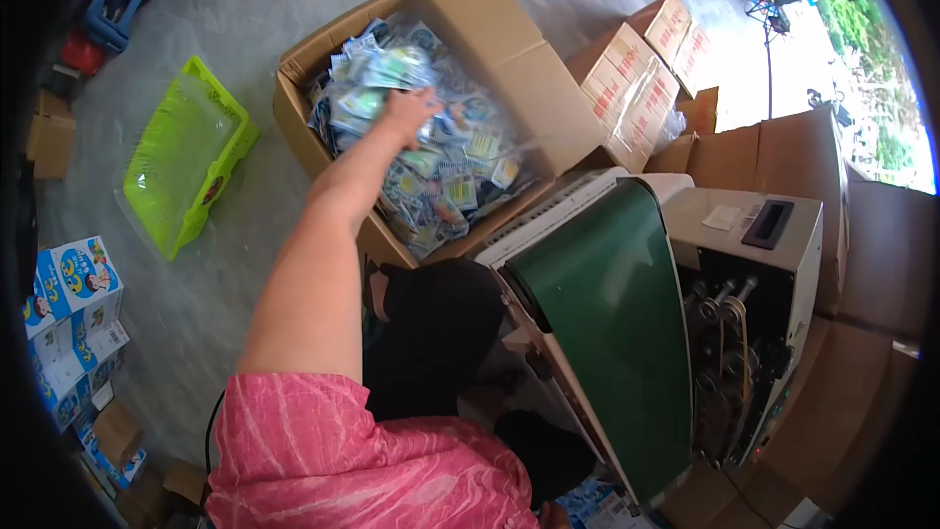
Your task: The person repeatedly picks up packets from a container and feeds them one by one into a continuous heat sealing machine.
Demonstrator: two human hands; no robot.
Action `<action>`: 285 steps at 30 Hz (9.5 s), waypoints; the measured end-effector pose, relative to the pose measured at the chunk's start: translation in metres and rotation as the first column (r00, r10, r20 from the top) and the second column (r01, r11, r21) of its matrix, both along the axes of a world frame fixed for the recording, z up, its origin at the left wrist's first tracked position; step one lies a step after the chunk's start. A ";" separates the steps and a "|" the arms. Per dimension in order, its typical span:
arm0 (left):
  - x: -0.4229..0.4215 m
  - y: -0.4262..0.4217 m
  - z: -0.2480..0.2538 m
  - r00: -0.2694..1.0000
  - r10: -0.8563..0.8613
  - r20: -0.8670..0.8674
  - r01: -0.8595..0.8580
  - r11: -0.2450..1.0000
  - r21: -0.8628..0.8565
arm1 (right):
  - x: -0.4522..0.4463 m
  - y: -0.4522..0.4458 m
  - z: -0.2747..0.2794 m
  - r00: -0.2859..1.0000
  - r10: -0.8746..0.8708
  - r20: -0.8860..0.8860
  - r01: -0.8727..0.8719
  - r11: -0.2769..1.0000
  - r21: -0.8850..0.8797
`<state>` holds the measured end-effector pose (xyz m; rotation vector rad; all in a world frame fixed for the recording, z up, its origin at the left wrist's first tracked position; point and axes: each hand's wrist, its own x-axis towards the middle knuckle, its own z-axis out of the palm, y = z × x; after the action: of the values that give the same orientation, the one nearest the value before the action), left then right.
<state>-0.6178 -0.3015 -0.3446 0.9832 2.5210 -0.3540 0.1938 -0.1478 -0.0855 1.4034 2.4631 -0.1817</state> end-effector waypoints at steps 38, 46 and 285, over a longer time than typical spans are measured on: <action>0.070 -0.037 -0.033 0.841 0.400 0.364 -0.526 0.759 0.384 | -0.007 0.029 -0.027 0.983 -0.072 -0.170 0.029 0.970 -0.241; 0.176 -0.019 -0.043 0.909 0.079 0.409 -0.172 0.965 0.197 | -0.096 -0.012 0.002 0.937 -0.095 -0.336 0.031 0.981 -0.193; 0.497 0.165 0.320 -0.227 -0.813 0.537 -0.655 0.535 0.533 | -0.090 0.126 0.115 0.249 -0.496 -0.832 -0.284 0.784 -0.553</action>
<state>-0.1212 -0.1368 -0.0249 0.9849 0.5368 1.4556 0.1035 -0.0214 0.0295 1.2522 2.4876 -2.3901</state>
